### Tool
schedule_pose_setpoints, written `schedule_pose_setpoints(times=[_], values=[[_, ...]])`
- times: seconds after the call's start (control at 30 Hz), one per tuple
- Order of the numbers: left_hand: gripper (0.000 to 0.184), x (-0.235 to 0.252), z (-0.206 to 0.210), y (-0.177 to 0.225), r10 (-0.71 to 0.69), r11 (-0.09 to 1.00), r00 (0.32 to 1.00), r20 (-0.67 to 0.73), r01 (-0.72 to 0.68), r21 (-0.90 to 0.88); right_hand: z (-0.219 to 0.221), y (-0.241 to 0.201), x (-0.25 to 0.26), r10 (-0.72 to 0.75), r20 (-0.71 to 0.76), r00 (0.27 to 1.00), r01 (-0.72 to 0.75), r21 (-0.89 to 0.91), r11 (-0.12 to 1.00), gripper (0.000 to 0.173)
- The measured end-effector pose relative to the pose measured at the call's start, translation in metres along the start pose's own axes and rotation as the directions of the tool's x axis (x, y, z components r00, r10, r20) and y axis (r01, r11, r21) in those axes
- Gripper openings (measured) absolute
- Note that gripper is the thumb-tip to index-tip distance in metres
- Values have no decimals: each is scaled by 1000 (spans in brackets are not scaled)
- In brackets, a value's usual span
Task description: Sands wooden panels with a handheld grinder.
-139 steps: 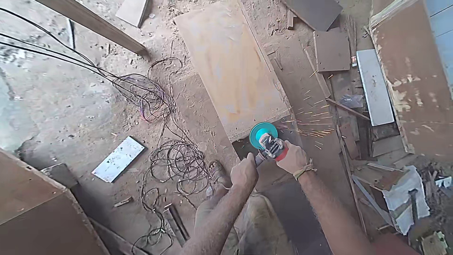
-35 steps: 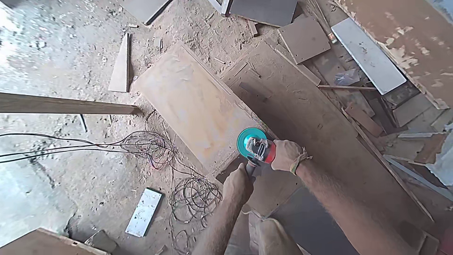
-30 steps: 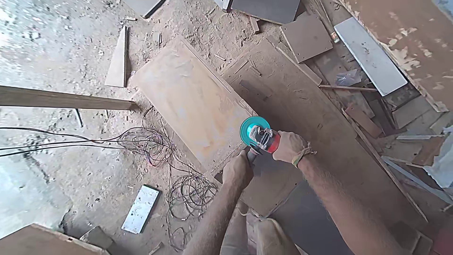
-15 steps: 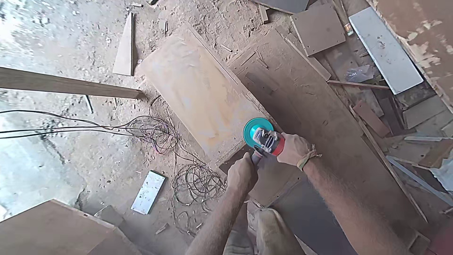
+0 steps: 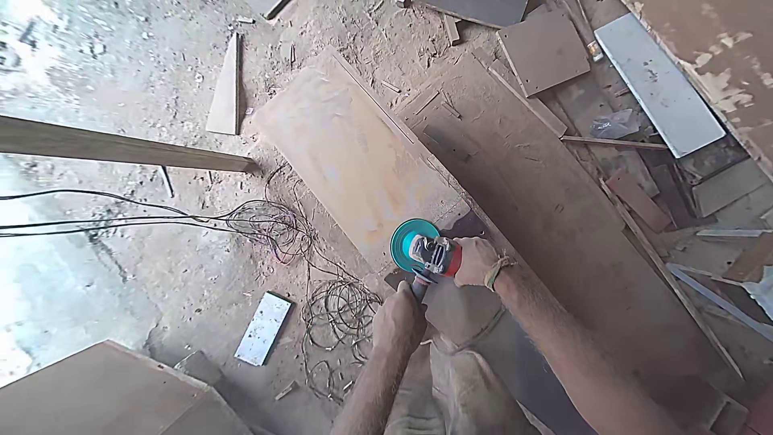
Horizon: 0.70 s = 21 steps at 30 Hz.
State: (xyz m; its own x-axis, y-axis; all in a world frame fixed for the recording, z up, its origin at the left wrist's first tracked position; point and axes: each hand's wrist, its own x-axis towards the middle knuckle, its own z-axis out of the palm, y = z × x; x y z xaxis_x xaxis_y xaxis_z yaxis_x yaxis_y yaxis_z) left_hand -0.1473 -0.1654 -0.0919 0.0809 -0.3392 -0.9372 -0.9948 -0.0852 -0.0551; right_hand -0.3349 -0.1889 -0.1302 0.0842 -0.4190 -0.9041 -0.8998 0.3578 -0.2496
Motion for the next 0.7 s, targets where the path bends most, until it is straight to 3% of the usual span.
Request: schedule_pose_setpoints(times=[0.43, 0.57, 0.7], values=[[46, -2, 93, -83, -179, 970, 980, -88, 160, -182, 67, -54, -9, -132, 126, 983, 139, -45, 989, 60], [47, 11, 79, -48, -52, 988, 994, -92, 38, -149, 42, -23, -23, -22, 37, 999, 23, -33, 999, 64], [36, 20, 19, 37, 175, 985, 983, -62, -175, -5, 0, 44, -21, 194, -129, 973, -188, 54, 981, 75]])
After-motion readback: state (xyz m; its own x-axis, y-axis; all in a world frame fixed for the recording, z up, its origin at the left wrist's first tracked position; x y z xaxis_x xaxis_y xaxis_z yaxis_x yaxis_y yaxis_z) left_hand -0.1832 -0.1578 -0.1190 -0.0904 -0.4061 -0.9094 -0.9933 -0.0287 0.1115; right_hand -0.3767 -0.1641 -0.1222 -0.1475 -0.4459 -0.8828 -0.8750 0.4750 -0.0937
